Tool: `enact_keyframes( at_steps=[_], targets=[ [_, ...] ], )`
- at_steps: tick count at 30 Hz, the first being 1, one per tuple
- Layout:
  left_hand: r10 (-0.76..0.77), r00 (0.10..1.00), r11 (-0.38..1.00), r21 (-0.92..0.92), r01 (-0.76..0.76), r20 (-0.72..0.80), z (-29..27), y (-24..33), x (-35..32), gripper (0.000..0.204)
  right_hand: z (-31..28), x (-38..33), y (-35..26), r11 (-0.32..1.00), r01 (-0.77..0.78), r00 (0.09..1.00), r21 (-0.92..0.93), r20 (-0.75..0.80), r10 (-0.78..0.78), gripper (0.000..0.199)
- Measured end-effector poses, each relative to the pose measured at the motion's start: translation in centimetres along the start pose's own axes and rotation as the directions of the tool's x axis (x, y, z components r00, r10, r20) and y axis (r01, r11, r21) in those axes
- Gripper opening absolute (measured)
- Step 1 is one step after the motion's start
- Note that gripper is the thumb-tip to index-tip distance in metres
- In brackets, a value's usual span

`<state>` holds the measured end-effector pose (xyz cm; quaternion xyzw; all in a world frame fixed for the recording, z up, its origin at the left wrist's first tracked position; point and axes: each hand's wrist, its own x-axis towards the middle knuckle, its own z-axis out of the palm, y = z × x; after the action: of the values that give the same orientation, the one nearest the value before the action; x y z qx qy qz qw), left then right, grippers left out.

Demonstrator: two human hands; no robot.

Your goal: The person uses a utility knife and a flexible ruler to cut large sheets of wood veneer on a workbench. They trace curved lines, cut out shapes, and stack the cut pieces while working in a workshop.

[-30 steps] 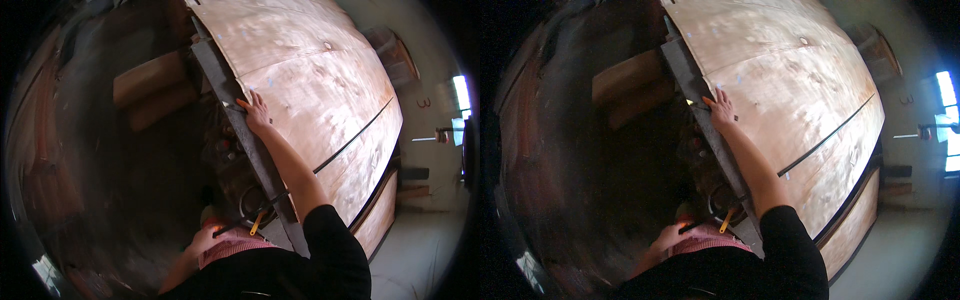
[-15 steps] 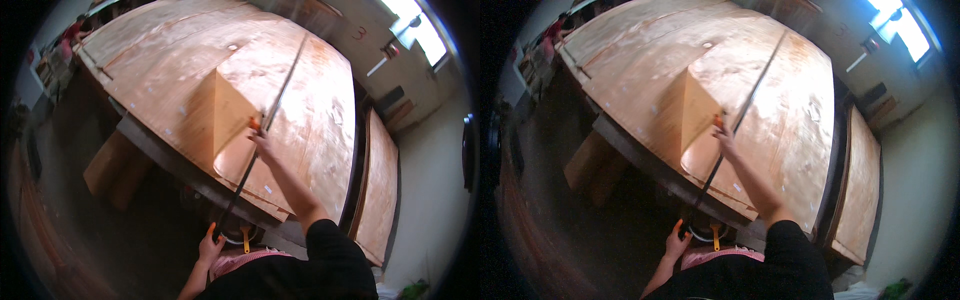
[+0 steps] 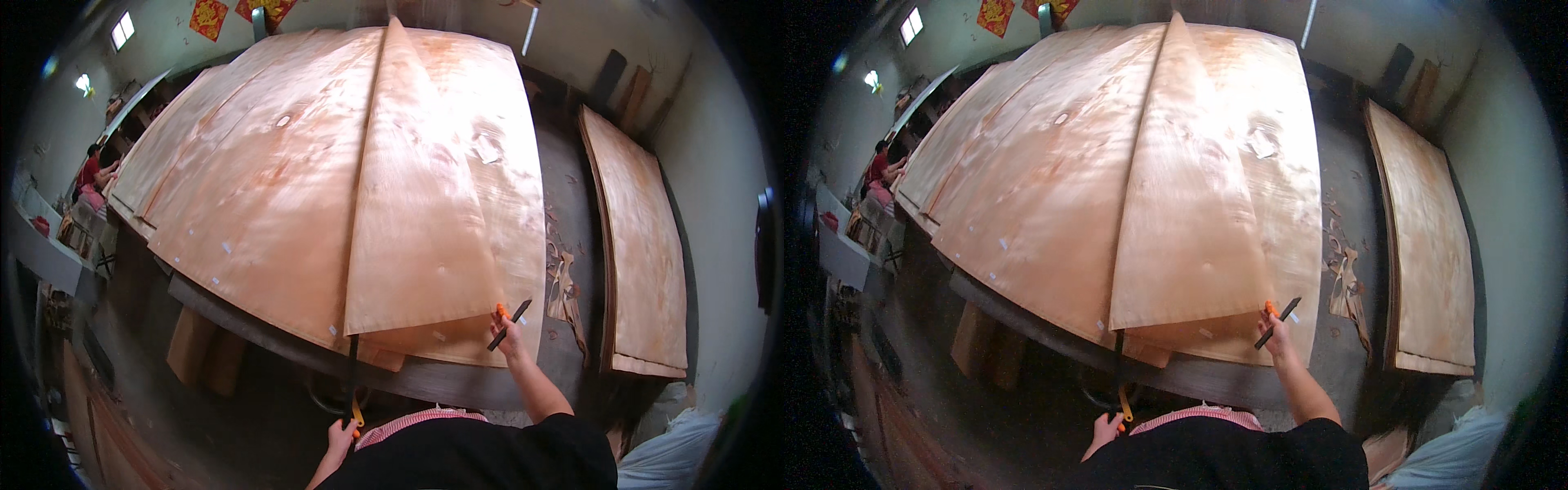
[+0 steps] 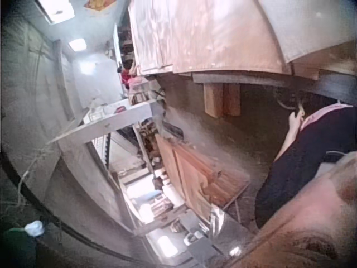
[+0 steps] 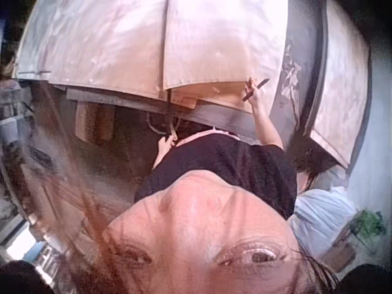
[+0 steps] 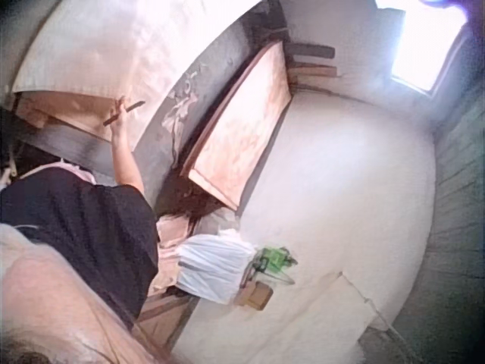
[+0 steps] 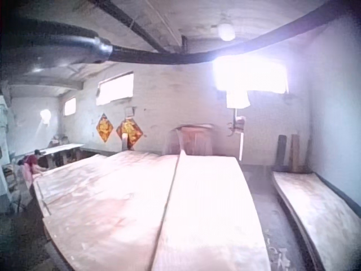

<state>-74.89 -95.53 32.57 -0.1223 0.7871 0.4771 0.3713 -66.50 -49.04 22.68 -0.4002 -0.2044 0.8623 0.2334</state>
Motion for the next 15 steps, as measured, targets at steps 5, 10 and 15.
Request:
enact_keyframes(
  at_steps=[5, 10, 15],
  targets=[
    [0.186, 0.982, 0.981, -0.051, -0.187, -0.031, 2.4, 4.8, 2.7, 0.015, -4.2, -2.5, 2.3, 0.994, -0.105, 0.993, -0.025, 0.049, 0.106, 0.028],
    [0.352, 0.932, 0.935, -0.081, -0.346, 0.080, 3.0, 10.1, 3.6, 0.017, -0.2, -8.3, 3.6, 0.949, -0.171, 0.975, -0.265, 0.095, 0.202, 0.035],
    [0.414, 0.856, 0.909, -0.182, -0.374, 0.310, 8.0, 12.8, 0.8, 0.023, 8.7, -11.8, 3.6, 0.621, 0.269, 0.885, -0.736, 0.443, 0.142, 0.031]
  ],
)
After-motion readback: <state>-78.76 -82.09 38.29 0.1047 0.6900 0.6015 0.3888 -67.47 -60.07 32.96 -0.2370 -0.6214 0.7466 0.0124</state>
